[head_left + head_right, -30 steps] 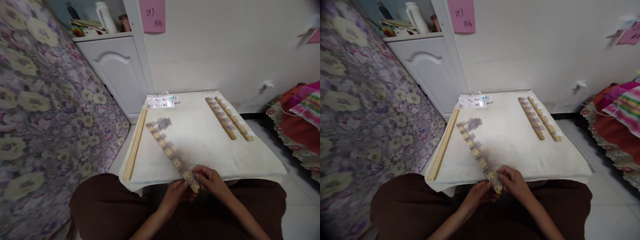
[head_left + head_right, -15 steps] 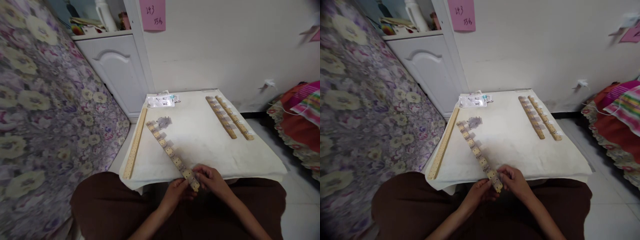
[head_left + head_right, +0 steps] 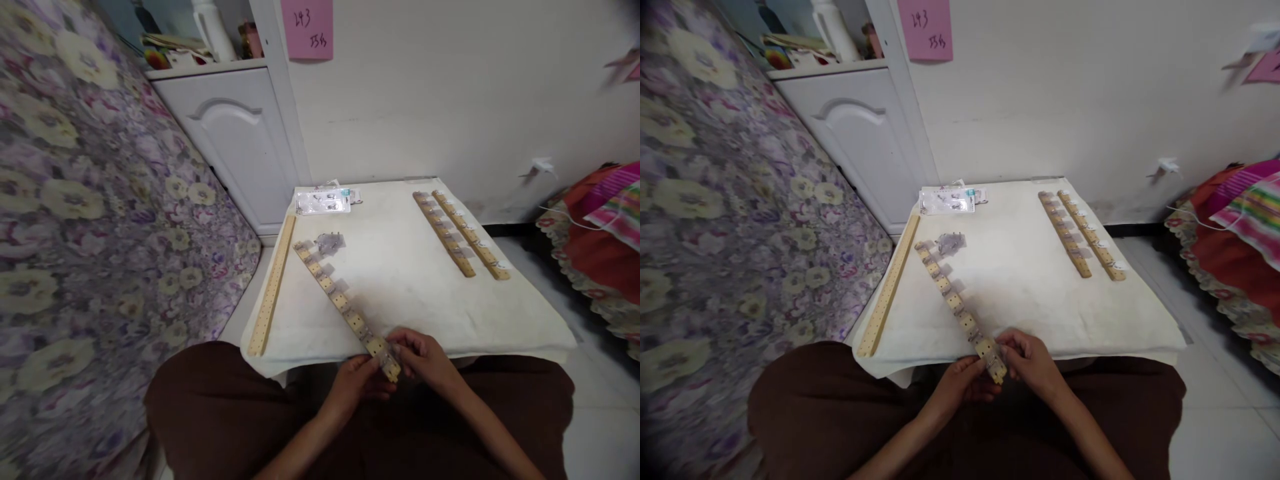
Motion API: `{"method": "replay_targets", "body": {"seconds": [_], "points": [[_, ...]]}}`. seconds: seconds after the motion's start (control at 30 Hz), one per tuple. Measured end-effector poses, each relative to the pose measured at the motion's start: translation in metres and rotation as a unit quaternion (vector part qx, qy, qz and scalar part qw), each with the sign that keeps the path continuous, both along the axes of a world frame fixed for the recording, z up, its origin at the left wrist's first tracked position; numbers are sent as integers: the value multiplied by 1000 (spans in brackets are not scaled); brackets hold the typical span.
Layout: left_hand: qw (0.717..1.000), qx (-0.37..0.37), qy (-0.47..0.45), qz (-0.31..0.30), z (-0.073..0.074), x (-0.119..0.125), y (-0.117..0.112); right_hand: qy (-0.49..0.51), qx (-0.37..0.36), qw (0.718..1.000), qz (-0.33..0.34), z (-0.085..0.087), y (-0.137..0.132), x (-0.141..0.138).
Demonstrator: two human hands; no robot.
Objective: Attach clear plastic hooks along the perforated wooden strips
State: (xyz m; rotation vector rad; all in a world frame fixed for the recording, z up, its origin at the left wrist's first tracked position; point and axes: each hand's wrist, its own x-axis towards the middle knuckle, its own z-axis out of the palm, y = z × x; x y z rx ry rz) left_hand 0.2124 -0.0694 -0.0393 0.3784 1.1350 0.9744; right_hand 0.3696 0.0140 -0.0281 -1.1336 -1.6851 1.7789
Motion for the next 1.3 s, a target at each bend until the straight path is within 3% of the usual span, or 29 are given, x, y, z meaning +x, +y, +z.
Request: {"method": "replay_targets", "body": {"seconds": [0.97, 1.3], "points": [[1000, 18, 0, 10, -6, 1, -2, 10, -14, 1000, -4, -9, -1, -1], [1000, 5, -6, 19, 2, 3, -2, 2, -16, 1000, -3, -7, -1, -2]]}}
